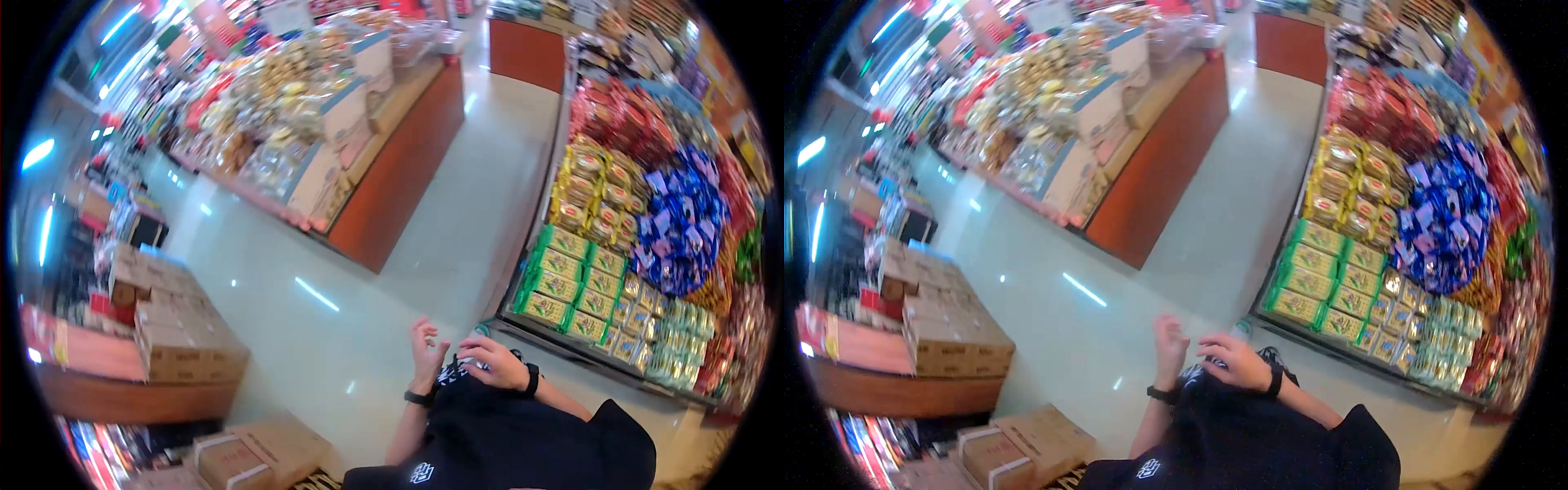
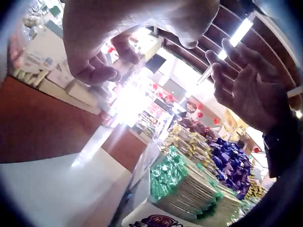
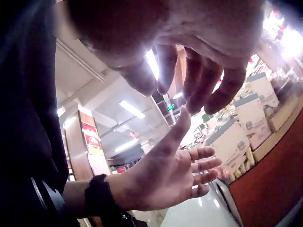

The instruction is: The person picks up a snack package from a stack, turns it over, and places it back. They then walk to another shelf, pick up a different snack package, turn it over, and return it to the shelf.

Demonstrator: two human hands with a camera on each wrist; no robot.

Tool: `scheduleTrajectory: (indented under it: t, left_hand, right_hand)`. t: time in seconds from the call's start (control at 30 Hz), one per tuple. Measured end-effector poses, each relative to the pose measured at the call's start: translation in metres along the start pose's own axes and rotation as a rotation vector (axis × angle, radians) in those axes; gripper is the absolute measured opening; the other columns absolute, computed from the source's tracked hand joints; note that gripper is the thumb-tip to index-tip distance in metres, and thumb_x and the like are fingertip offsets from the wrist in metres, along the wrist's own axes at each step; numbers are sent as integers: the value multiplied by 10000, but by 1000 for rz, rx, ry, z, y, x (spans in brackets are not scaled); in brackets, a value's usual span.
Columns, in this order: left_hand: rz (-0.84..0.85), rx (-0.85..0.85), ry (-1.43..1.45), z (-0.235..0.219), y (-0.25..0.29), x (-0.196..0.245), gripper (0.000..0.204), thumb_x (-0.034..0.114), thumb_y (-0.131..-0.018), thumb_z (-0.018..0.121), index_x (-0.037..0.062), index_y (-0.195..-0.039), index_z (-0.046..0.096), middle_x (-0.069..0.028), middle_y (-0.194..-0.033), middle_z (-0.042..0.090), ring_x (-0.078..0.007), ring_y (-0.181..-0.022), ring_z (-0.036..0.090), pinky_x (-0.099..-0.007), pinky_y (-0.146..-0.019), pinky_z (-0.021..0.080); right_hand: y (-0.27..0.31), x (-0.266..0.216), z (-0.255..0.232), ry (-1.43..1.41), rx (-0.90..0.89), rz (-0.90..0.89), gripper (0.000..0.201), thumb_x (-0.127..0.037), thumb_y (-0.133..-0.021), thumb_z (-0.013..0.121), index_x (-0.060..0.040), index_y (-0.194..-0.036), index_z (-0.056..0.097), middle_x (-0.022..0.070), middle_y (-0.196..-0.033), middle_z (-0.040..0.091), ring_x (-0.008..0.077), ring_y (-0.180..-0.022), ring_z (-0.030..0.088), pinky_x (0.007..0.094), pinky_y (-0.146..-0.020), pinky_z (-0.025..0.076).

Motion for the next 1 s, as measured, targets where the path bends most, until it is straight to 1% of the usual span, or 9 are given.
scheduleTrajectory:
  t: [0.1,0.37,0.43,0.5,0.6,0.73,0.8,0.93,1.0]
  left_hand:
    - [-67,52,-6,-25,34,-8,523,452,-753,774,77,-1040,549,-85,-1218,489,-162,-900,524,-297,-714,429]
    - [-121,221,-31,-82,130,7,489,372,-744,799,70,-1046,563,-74,-1135,556,-170,-866,560,-302,-702,438]
    - [-134,284,-39,-100,159,11,489,364,-740,803,67,-1047,566,-76,-1100,573,-172,-860,569,-303,-702,443]
    - [-210,255,-71,-110,187,9,496,354,-739,804,62,-1066,573,-88,-1053,589,-178,-882,584,-310,-711,455]
    - [-284,330,-125,-132,235,18,517,342,-751,797,53,-1114,570,-98,-1015,598,-192,-900,595,-324,-745,469]
    - [-390,466,-110,-152,300,9,535,333,-773,780,41,-1163,558,-108,-1017,609,-215,-932,598,-337,-795,479]
    - [-476,436,-9,-149,327,-1,543,328,-796,763,33,-1195,544,-119,-1048,614,-232,-964,595,-346,-841,480]
    - [-555,592,-8,-166,375,-25,530,320,-821,742,20,-1206,536,-134,-1102,603,-243,-992,589,-348,-871,475]
    - [-595,632,188,-172,390,-45,512,304,-847,714,9,-1220,525,-154,-1133,589,-255,-1014,587,-350,-885,470]
  right_hand:
    - [5,-22,26,-32,-90,-58,238,-107,-824,698,-66,-1043,613,143,-1132,596,316,-1022,595,383,-863,502]
    - [24,-64,74,-44,-241,-113,236,-83,-819,691,-59,-1042,618,128,-1119,603,312,-992,599,384,-850,496]
    - [30,-70,95,-67,-312,-139,230,-87,-820,690,-55,-1037,621,125,-1104,609,312,-987,599,383,-849,495]
    - [33,-77,118,-98,-383,-169,224,-90,-822,690,-50,-1032,624,122,-1089,615,312,-983,599,382,-848,494]
    - [39,-86,155,-132,-521,-167,214,-99,-822,691,-44,-1020,629,124,-1067,623,310,-977,601,379,-846,493]
    - [47,-114,208,-169,-757,-324,223,-110,-836,684,-52,-1046,639,121,-1063,621,293,-987,608,364,-847,501]
    - [59,-119,234,-169,-864,-395,223,-109,-837,682,-50,-1047,634,123,-1058,622,299,-985,607,368,-844,501]
    - [77,-142,273,-188,-981,-509,221,-106,-835,681,-47,-1042,632,125,-1050,623,304,-987,604,375,-846,498]
    - [85,-150,292,-207,-1041,-496,218,-90,-831,676,-44,-1039,631,127,-1044,624,308,-985,602,380,-850,495]
Point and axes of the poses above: each hand's wrist, its own y-axis away from the middle knuckle, its own z-axis out of the palm, x = y × z, the point moved 10 cm from there along -y, towards the middle knuckle
